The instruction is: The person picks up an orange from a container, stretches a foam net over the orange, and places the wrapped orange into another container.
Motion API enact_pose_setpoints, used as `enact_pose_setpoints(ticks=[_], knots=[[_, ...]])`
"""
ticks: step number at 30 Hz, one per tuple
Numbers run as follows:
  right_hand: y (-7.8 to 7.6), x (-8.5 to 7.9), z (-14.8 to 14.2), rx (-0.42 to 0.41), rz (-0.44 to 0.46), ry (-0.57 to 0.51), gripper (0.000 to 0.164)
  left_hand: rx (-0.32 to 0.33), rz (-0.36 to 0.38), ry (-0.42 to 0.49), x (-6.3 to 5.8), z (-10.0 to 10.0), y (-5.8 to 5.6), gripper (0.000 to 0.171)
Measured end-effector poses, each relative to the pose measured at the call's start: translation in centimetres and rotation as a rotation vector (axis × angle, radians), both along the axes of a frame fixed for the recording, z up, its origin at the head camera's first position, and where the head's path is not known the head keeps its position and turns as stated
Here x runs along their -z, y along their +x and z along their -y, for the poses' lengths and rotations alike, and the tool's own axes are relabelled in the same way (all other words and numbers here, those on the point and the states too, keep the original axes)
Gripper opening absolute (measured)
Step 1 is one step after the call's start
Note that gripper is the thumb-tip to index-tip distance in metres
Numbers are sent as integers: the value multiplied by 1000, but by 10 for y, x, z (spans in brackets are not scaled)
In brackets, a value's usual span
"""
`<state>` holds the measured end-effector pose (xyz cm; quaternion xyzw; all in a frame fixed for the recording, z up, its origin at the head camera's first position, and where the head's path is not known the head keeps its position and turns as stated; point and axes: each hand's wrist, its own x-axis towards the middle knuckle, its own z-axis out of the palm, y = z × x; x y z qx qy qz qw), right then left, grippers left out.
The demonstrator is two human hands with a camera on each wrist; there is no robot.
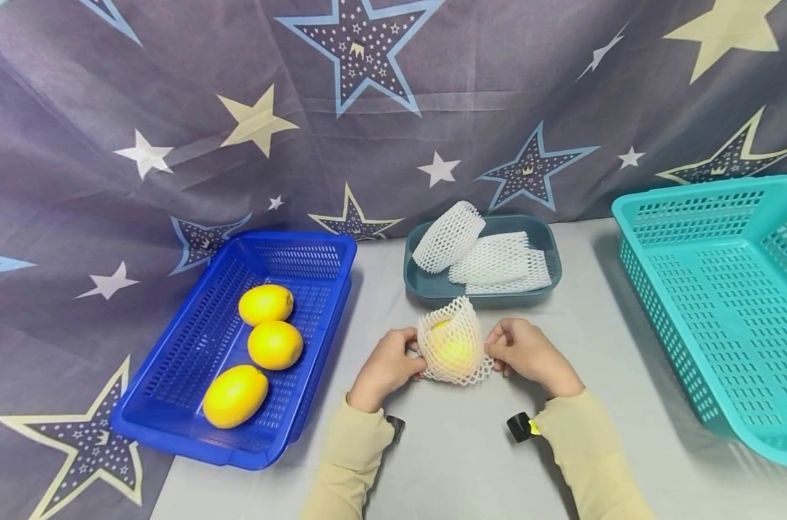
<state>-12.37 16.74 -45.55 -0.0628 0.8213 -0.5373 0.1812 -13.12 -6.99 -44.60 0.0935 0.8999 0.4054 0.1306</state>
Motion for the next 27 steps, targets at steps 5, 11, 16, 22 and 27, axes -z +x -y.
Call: enact_pose_setpoints(ticks=[5, 11, 16, 22, 27], knots=[[1, 0, 1, 22, -71, 112, 6, -49, -45, -136, 1, -3, 4, 30], [2, -1, 3, 56, -129, 205, 4, -105, -93, -224, 4, -10, 6, 29], [2, -2, 4, 47, -161, 238, 5, -119, -113, -328, 0, -12, 8, 27], [1, -5, 1, 32, -249, 250, 3, -56, -85, -338, -15, -7, 10, 44], [1, -11, -4, -38, -358, 78, 18, 115, -115, -205, -30, -1, 12, 69]])
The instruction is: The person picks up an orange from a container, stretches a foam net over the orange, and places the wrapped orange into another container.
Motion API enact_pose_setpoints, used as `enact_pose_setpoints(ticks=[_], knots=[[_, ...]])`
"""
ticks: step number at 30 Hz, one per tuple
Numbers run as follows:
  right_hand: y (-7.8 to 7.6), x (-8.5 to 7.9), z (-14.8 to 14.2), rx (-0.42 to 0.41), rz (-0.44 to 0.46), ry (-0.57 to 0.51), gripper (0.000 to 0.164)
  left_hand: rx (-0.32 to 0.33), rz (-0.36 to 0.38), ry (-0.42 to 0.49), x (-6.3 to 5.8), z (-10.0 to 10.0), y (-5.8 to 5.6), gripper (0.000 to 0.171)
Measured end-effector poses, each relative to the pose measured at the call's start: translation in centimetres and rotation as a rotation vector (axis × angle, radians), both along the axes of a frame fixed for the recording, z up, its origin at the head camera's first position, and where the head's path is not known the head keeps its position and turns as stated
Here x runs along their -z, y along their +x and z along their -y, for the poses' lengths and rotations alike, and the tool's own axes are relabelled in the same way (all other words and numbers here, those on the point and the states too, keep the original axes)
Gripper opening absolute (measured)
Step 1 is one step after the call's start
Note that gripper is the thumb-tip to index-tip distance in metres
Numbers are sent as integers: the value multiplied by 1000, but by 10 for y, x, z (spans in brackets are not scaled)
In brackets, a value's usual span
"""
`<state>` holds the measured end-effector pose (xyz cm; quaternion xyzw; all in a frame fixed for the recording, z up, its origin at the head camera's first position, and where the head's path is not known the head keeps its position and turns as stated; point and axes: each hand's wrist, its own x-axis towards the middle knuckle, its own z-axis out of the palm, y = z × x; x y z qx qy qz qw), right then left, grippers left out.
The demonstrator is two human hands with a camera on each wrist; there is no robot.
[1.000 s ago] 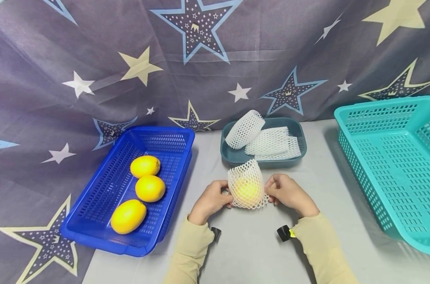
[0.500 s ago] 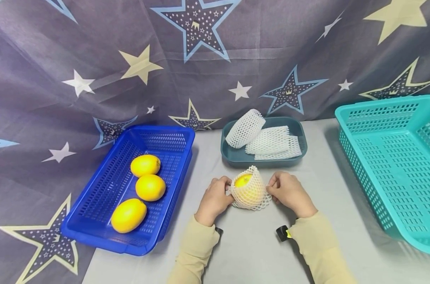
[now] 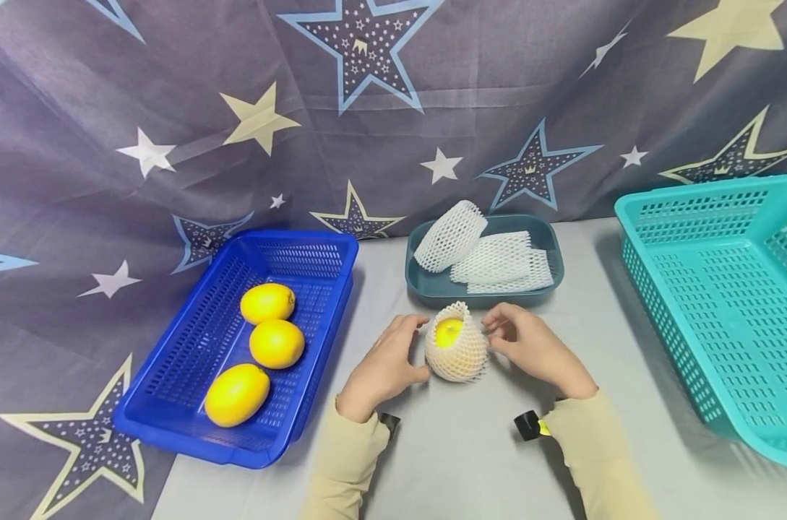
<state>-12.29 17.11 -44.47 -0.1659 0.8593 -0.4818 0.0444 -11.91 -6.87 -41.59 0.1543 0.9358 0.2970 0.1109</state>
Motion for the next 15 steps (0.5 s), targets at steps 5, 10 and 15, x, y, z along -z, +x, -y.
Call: enact_pose_setpoints(ticks=[5, 10, 15], knots=[[1, -3, -2, -169, 62, -174, 42, 134, 20, 157, -2, 2, -3, 74], [2, -4, -1, -210, 116, -197, 48, 165, 45, 210, 5, 3, -7, 74], [1, -3, -3, -219, 141, -179, 46, 190, 79, 235, 12, 4, -11, 78]])
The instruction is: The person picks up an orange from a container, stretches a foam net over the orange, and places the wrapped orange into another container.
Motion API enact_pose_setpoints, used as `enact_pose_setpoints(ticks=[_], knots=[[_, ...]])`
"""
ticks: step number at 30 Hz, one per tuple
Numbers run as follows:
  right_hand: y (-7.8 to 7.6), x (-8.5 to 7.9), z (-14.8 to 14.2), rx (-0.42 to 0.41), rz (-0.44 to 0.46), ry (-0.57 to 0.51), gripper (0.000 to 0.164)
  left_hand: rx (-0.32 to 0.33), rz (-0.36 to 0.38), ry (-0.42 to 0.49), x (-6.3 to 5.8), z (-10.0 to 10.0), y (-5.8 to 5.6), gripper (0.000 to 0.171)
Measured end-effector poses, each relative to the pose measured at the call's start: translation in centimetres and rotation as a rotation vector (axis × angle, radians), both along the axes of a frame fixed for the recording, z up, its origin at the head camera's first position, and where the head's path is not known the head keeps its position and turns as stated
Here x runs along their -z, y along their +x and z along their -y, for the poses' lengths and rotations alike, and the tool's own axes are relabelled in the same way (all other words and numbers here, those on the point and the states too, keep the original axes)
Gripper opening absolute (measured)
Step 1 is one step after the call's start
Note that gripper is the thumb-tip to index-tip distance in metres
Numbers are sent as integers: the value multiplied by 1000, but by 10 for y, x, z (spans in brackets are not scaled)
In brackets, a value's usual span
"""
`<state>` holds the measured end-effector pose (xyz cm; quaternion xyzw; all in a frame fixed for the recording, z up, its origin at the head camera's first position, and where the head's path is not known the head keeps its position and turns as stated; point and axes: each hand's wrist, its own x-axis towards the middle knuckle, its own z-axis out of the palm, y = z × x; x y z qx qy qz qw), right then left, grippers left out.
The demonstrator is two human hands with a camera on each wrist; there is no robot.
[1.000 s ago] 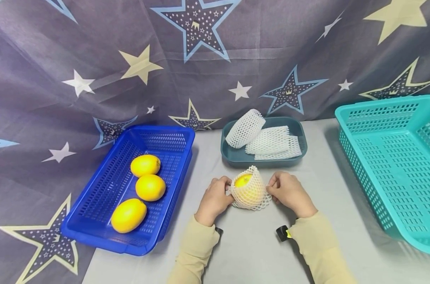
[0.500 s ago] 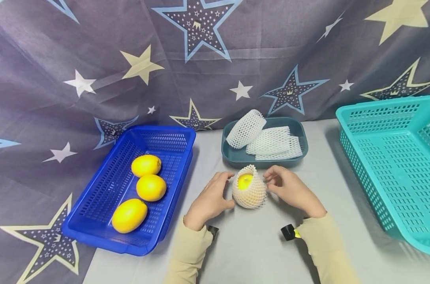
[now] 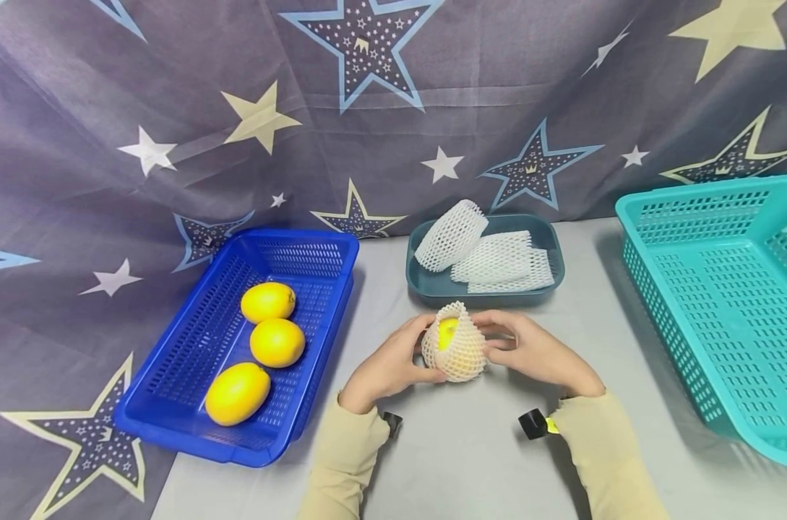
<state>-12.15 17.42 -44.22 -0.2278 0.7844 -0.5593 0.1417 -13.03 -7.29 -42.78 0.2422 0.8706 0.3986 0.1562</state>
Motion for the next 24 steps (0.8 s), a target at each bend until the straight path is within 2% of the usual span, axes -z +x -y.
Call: enact_pose_setpoints(ticks=[7, 11, 16, 21, 24], knots=[[0, 4, -4, -58, 24, -19, 51, 10, 41, 32, 8, 2, -4, 79], [-1, 8, -5, -88, 40, -26, 64, 3, 75, 66, 11, 4, -5, 78], [-1, 11, 3, -41, 9, 10, 80, -10, 116, 120, 13, 5, -5, 78], [0, 15, 11, 23, -72, 68, 85, -10, 131, 150, 15, 4, -6, 78], [0, 17, 13, 35, -84, 89, 86, -3, 126, 148, 17, 3, -7, 77]])
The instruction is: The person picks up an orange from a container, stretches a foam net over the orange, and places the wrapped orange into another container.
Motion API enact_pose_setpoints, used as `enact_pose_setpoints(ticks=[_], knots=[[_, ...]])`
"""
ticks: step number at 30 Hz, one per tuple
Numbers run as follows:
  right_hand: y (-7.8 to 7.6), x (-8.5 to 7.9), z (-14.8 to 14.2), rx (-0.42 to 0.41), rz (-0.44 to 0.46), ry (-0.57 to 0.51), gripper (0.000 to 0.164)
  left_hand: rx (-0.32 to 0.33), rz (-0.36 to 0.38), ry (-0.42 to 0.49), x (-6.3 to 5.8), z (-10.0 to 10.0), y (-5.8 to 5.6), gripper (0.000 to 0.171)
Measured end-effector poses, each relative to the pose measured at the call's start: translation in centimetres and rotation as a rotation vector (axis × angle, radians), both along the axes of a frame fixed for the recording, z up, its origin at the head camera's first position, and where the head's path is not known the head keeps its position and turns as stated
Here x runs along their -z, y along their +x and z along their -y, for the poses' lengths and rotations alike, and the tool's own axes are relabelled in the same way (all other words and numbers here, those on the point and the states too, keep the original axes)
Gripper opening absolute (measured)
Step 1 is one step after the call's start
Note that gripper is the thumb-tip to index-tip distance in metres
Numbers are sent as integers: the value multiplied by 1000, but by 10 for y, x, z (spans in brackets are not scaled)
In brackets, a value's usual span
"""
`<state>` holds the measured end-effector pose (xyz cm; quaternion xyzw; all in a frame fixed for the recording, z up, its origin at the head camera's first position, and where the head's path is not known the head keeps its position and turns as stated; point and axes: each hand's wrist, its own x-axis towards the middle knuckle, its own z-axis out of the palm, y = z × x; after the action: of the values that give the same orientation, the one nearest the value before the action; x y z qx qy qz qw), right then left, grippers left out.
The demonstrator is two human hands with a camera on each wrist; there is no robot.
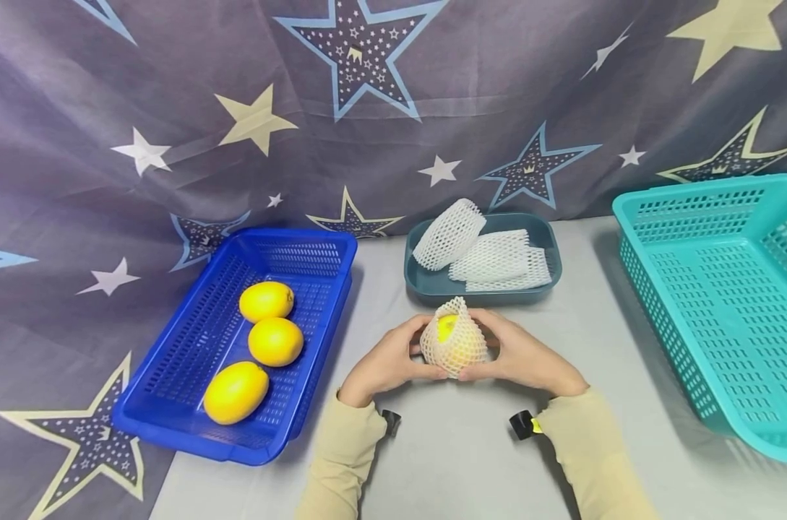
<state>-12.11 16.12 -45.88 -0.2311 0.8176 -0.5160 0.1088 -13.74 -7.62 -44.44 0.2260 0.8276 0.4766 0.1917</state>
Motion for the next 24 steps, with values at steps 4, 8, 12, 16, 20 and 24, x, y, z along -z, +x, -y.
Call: enact_pose_setpoints(ticks=[4, 8, 12, 16, 20, 24], knots=[[0, 1, 2, 0, -9, 11, 87, 2, 2, -5, 1, 0, -1, 76], [1, 3, 3, 23, -26, 47, 90, -2, 6, -1, 1, 0, -1, 76], [1, 4, 5, 45, -57, 93, 91, -5, -8, 19, 1, 0, -1, 75], [2, 3, 5, 56, -61, 77, 87, -15, -10, 46, 1, 0, 0, 75], [1, 3, 3, 57, -33, 3, 83, -35, -1, 80, 1, 1, 1, 75], [2, 0, 0, 67, -28, -38, 82, -59, -6, 111, -1, 1, 1, 73]])
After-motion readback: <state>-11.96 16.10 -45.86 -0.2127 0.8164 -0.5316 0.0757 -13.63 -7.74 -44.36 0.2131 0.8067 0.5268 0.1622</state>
